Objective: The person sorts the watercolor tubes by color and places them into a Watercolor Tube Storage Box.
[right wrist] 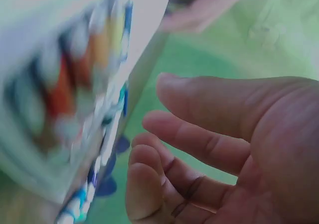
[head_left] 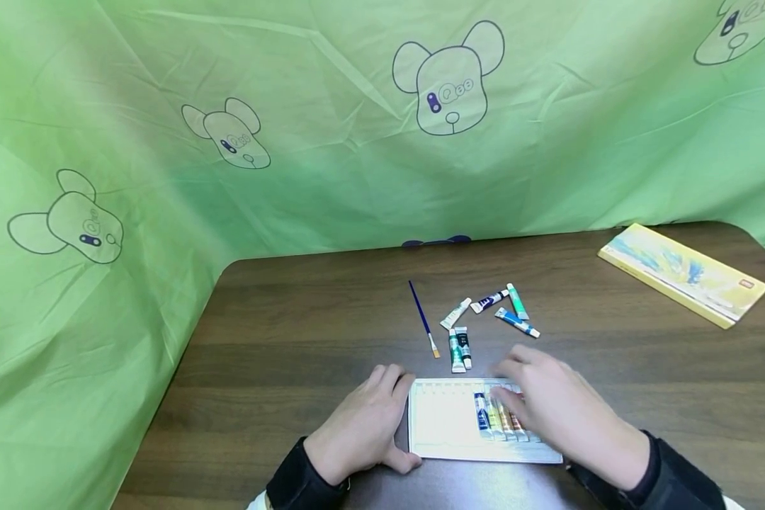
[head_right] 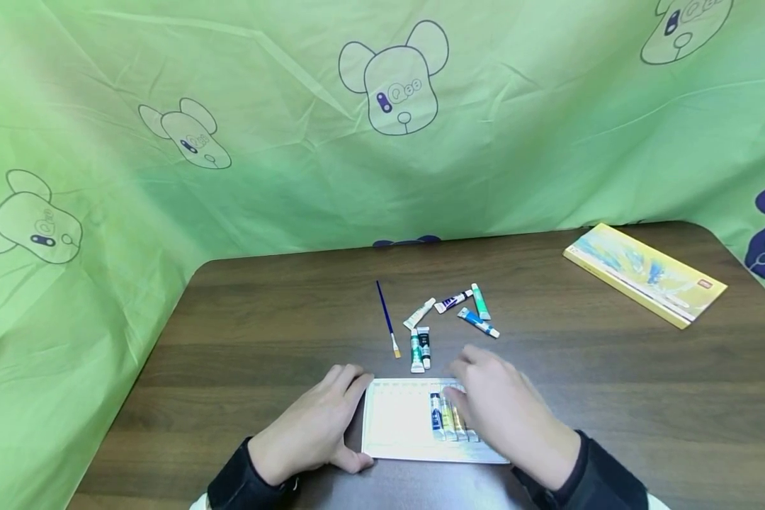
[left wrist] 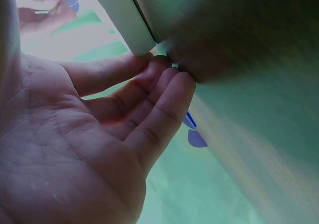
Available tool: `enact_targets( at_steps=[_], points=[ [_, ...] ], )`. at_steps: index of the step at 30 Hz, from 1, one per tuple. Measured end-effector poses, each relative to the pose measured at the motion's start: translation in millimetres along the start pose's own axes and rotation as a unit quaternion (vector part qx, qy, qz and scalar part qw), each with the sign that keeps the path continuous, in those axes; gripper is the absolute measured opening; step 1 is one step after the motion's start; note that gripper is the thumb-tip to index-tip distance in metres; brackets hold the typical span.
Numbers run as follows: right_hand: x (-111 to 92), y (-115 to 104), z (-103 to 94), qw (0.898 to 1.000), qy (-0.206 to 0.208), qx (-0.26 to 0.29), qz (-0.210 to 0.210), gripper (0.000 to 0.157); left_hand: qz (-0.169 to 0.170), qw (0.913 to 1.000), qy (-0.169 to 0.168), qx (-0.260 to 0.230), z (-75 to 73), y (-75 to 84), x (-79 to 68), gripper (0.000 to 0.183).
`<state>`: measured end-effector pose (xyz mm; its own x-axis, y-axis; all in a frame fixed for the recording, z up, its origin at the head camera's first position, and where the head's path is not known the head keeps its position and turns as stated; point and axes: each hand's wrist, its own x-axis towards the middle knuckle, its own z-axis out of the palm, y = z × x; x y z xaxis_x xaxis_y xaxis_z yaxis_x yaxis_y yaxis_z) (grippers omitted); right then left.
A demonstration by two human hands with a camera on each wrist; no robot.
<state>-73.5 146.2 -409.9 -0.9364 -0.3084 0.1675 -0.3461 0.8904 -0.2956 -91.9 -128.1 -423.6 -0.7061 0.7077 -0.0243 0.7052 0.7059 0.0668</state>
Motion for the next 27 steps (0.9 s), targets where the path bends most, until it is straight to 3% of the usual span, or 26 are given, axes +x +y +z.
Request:
enact_targets(
  at_steps=[4,10,15,20,27],
  points=[
    [9.8,16.8,-8.7,1.0,0.022,0.0,0.016,0.021,0.003,0.9999,0.008,0.005,0.7,-0.3,0.6,0.099],
    [24.7,45.3,-13.7,0.998,0.037,-0.025,0.055,0.035,0.003,0.9999,0.01,0.006,0.8,-0.4,0.9,0.099],
    [32.2,63.3,-9.5,0.996,0.024,-0.025,0.088,0.04,-0.001,1.0,-0.002,0.001,-0.5,-0.3,0.7,0.099],
    [37.1,72.3,-4.0,0.994,0.002,-0.01,0.111,0.029,-0.005,0.9998,-0.018,0.001,-0.7,-0.3,1.8,0.1],
    [39.7,80.3,-0.7,0.994,-0.005,0.006,0.108,0.013,-0.007,0.9998,-0.02,-0.001,-0.2,-0.4,2.3,0.1]
  ],
)
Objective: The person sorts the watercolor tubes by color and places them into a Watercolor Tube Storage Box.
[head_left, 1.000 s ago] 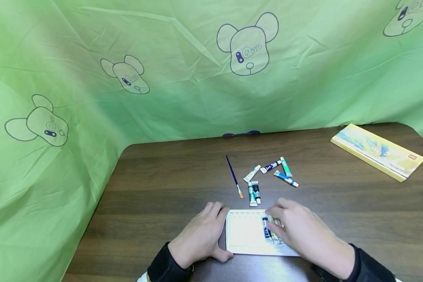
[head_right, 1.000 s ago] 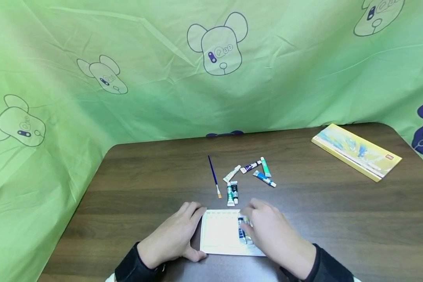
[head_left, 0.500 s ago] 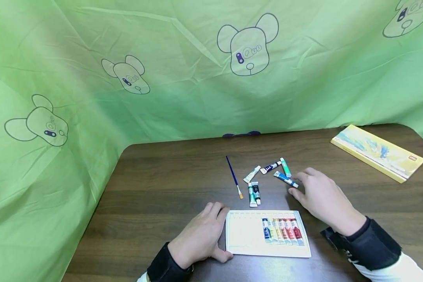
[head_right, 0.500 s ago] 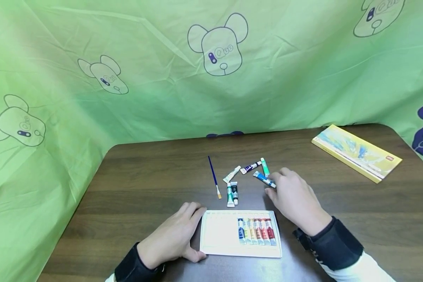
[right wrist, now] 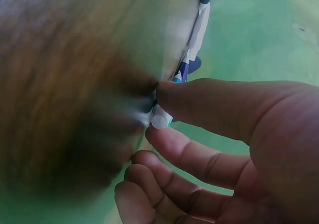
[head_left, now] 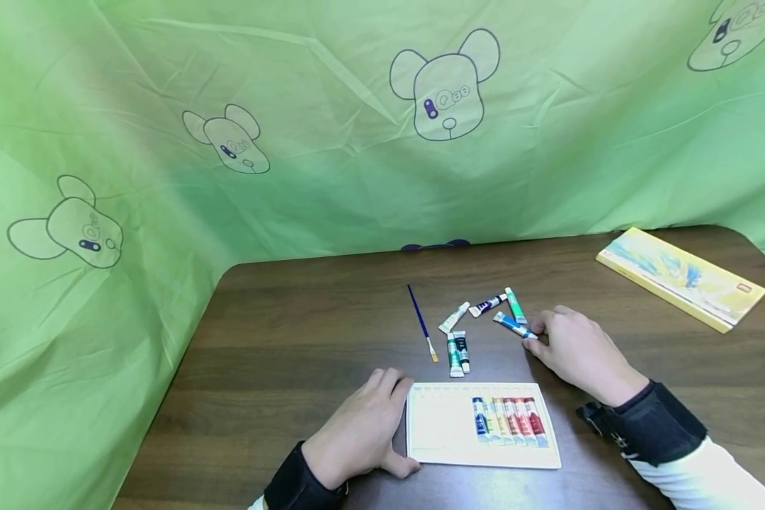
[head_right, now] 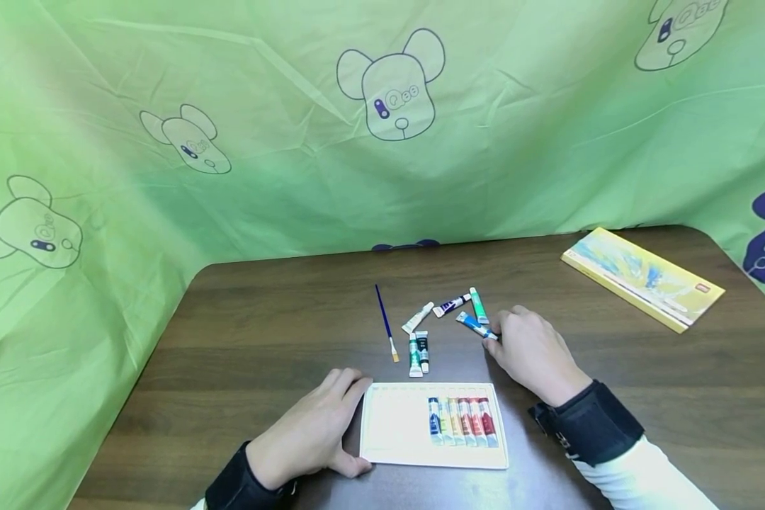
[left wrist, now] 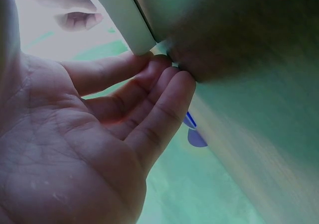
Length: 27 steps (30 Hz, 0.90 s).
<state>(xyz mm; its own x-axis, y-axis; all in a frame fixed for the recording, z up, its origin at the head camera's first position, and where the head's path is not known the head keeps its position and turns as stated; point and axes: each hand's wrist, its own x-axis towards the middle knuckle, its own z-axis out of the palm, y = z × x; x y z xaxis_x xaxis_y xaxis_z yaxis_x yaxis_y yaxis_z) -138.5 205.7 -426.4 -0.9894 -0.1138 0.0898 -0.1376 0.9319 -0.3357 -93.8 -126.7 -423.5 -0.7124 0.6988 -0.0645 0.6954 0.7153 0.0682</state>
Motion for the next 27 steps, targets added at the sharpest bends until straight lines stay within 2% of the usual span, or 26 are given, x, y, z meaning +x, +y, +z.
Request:
enact_targets(
  at_steps=[7,14,20,27],
  points=[
    [-0.5,2.0,1.2,1.0,0.013,0.0,-0.014,0.009,0.004,0.9999,0.007,0.009,0.2,0.7,-1.4,0.099],
    [0.6,2.7,0.6,1.0,0.008,0.0,-0.015,0.019,0.018,0.9989,0.033,0.027,0.7,0.9,-1.7,0.098],
    [2.8,3.9,2.4,0.999,0.019,0.0,-0.036,0.014,0.012,0.9994,0.026,0.018,-0.6,0.5,-1.3,0.099],
    [3.1,1.0,-3.5,0.999,0.026,0.01,-0.04,0.013,0.008,0.9997,0.021,0.011,-1.0,0.7,-1.0,0.099]
  ],
)
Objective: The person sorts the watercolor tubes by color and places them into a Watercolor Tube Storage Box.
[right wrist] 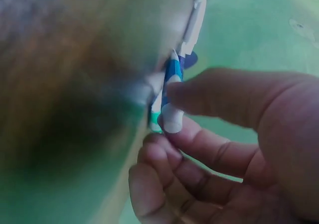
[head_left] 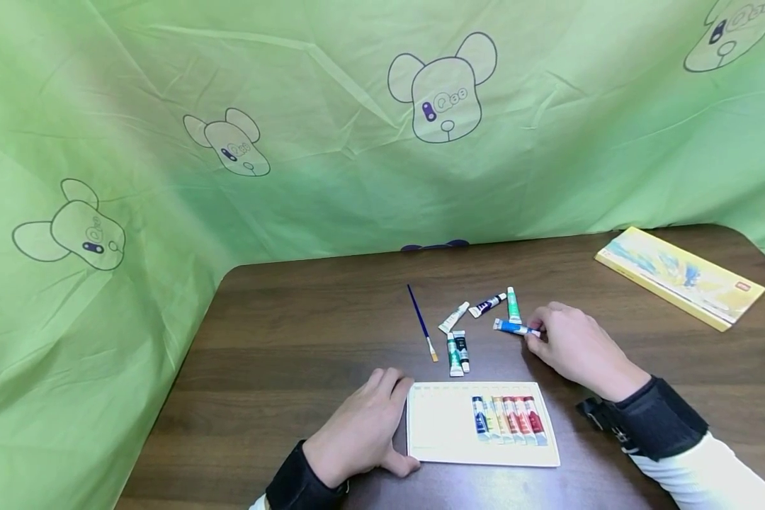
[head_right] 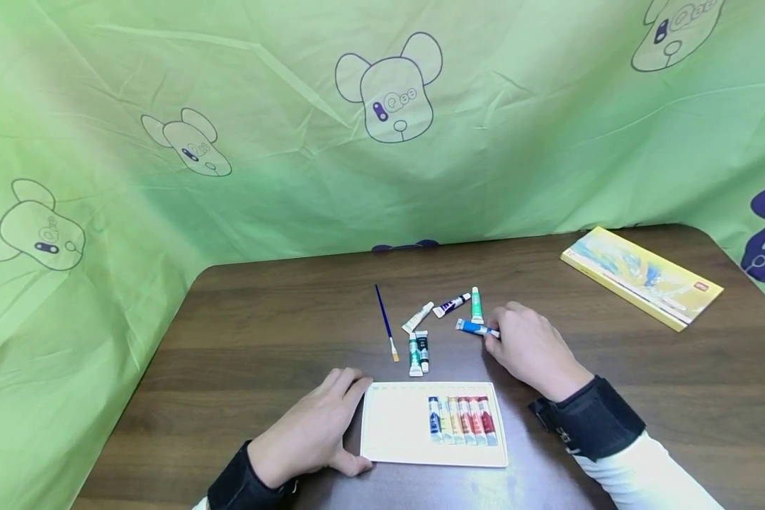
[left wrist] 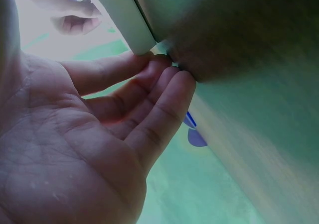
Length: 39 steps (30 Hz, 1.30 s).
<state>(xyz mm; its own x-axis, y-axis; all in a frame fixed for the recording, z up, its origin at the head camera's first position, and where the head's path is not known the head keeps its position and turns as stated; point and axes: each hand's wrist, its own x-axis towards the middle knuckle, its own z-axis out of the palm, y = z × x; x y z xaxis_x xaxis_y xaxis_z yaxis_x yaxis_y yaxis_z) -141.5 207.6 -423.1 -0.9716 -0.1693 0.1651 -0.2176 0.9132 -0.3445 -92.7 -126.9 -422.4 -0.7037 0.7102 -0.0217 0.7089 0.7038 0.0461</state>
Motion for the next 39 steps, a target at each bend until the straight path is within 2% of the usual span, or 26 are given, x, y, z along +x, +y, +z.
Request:
enact_targets(
  at_steps=[5,9,15,19,22,29,39],
  points=[
    [-1.7,-4.3,-8.5,1.0,0.013,0.021,0.007,0.015,-0.002,1.0,-0.003,-0.004,-1.0,0.3,-0.4,0.098],
    [-5.4,-6.2,-17.5,1.0,0.007,0.027,0.013,0.017,-0.002,1.0,0.002,-0.001,-0.8,0.9,-0.7,0.098],
    [-16.7,-5.5,-42.9,0.999,-0.023,-0.02,0.02,0.017,0.0,1.0,0.005,0.002,-1.2,1.3,-0.3,0.098],
    [-26.7,-8.7,-52.6,0.996,-0.062,-0.059,0.031,0.014,-0.003,1.0,0.005,0.0,-2.0,1.1,0.4,0.099],
    [-30.2,-14.8,-48.6,0.994,-0.086,-0.07,0.021,0.016,-0.006,1.0,-0.002,-0.002,-2.4,1.2,0.2,0.099],
    [-25.6,-25.6,-31.5,0.993,-0.111,-0.036,-0.009,0.017,-0.014,0.9995,-0.023,-0.017,-3.1,1.3,0.1,0.1],
    [-21.2,-24.5,-25.2,0.995,-0.08,-0.04,-0.037,0.01,-0.014,0.9994,-0.027,-0.019,-3.3,0.6,0.1,0.1]
  ],
)
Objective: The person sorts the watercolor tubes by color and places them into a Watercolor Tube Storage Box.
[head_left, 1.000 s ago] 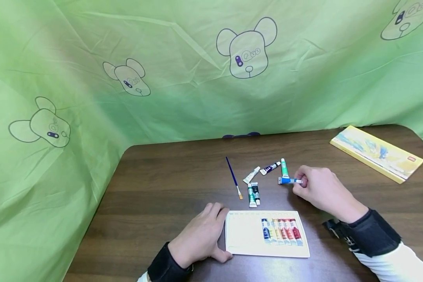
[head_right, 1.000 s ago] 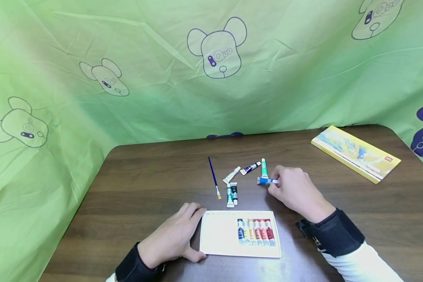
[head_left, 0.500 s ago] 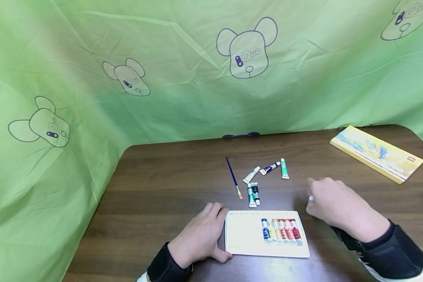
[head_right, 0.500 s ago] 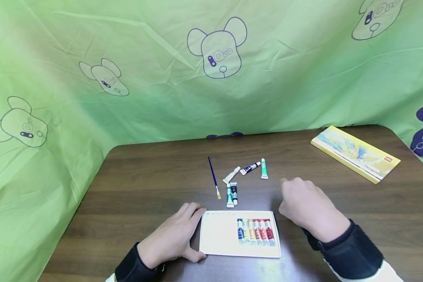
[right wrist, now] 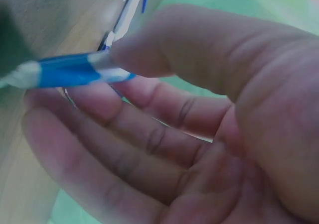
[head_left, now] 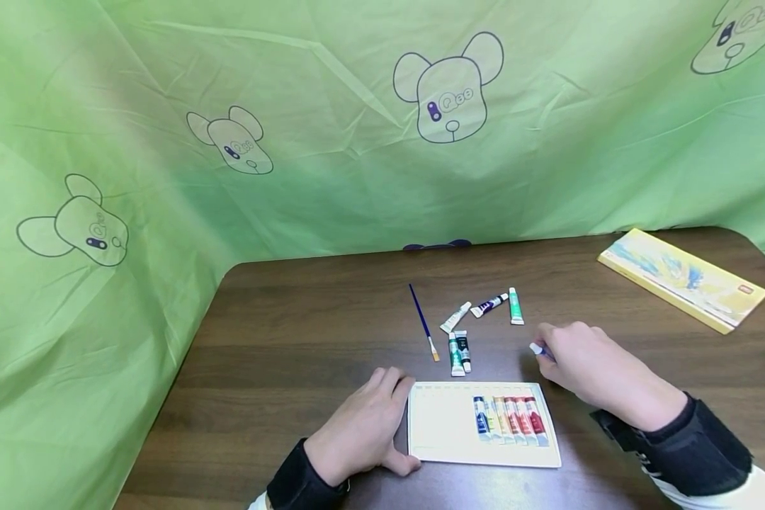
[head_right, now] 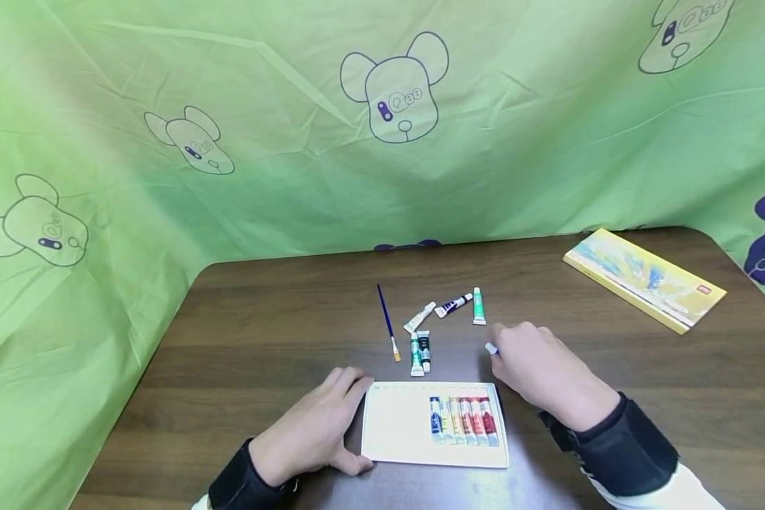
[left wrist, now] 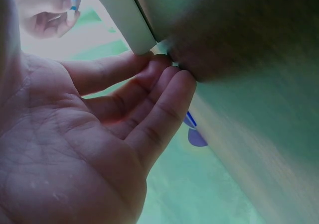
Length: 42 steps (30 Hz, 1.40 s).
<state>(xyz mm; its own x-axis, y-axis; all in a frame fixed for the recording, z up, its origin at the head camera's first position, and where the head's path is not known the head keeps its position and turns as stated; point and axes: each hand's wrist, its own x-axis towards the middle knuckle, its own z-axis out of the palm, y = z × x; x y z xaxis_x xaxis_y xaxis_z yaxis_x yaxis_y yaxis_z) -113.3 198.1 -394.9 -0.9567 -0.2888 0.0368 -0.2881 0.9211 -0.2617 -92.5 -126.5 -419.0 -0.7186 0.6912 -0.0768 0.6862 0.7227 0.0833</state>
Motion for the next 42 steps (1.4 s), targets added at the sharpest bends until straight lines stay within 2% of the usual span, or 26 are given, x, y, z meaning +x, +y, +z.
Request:
enact_targets(
  at_steps=[4,10,13,21,28,37,42],
  points=[
    [-1.6,-8.6,1.1,1.0,0.013,0.014,-0.016,0.009,-0.002,1.0,-0.002,-0.002,-0.1,-0.1,0.7,0.1],
    [-5.5,-27.7,8.1,0.999,-0.01,0.018,-0.029,0.009,0.001,1.0,0.007,-0.001,0.4,-0.6,0.6,0.099],
    [-6.8,-36.1,12.3,0.999,-0.022,0.021,-0.021,0.011,0.003,0.9999,0.011,0.0,0.5,-0.7,0.4,0.099],
    [-11.5,-58.7,26.6,0.999,0.008,0.031,0.003,0.014,0.006,0.9998,0.015,0.007,0.8,-0.2,-0.5,0.099],
    [-18.0,-77.5,35.7,0.999,-0.003,0.038,0.032,0.015,0.011,0.9998,0.015,0.009,0.1,0.1,-1.1,0.1],
    [-20.7,-94.2,48.4,0.999,0.045,0.022,0.012,0.023,0.017,0.9992,0.033,0.011,0.9,0.0,-1.4,0.097],
    [-21.1,-100.5,51.5,0.998,0.065,0.015,0.005,0.026,0.013,0.9996,0.024,0.008,0.3,-0.4,-1.0,0.098]
  ],
)
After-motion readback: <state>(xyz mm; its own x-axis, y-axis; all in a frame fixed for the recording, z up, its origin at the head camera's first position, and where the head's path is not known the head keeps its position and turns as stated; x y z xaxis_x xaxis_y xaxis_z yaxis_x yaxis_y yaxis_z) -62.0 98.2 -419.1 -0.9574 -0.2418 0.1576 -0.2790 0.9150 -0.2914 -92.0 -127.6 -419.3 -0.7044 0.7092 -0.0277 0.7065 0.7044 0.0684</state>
